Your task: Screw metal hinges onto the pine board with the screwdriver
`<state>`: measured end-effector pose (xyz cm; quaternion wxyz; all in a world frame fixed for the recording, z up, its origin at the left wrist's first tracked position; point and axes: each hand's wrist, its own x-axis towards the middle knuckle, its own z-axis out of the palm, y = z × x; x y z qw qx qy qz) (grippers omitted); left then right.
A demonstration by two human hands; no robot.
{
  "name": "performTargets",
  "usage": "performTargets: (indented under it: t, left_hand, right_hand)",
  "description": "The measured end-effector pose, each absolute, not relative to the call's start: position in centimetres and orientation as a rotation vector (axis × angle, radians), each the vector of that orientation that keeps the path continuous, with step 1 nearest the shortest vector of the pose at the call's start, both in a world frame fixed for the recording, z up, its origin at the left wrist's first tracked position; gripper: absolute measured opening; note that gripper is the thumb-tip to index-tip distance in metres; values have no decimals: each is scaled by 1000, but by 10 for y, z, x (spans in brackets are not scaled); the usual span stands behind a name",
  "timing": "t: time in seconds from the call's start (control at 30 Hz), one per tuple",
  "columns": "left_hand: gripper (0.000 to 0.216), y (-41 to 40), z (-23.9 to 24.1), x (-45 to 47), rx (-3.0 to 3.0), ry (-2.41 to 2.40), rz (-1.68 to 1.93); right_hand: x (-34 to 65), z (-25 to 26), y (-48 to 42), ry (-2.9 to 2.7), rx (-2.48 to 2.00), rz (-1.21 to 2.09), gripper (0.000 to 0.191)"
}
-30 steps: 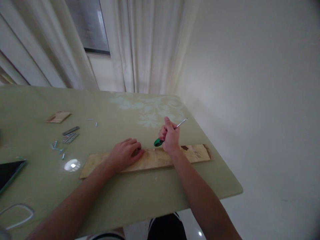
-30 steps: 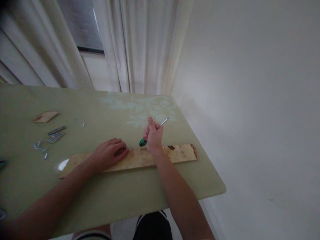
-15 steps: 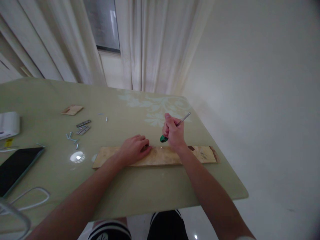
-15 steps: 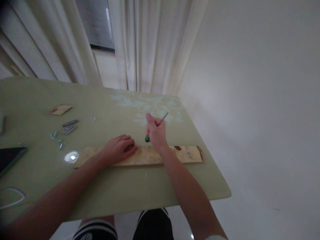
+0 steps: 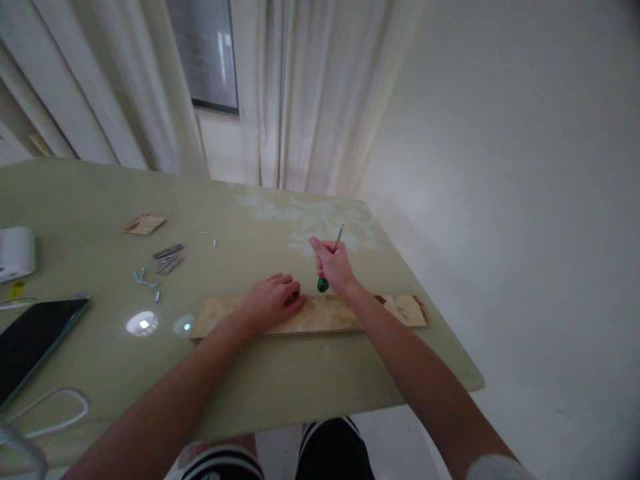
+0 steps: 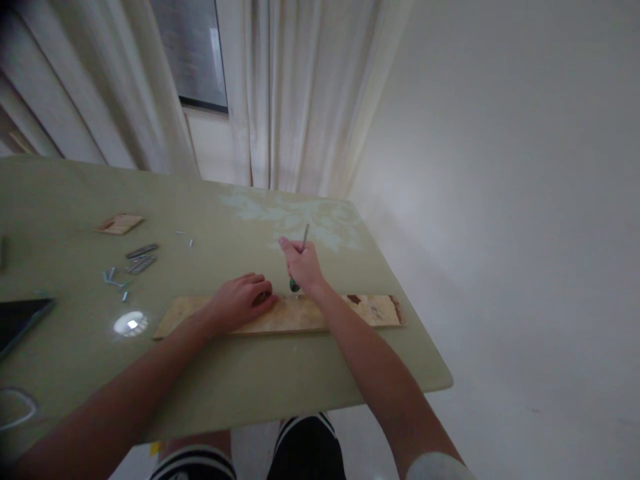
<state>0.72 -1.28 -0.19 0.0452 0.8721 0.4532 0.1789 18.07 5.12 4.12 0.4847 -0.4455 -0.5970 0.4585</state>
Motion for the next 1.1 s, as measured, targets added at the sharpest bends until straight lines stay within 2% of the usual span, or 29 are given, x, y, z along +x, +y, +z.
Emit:
performTargets:
  t: [1.1]
  left_hand:
    - [30, -12, 1, 9, 2526, 1355, 547]
  right_hand:
    - [197, 45, 58, -1171, -1063, 1319, 59]
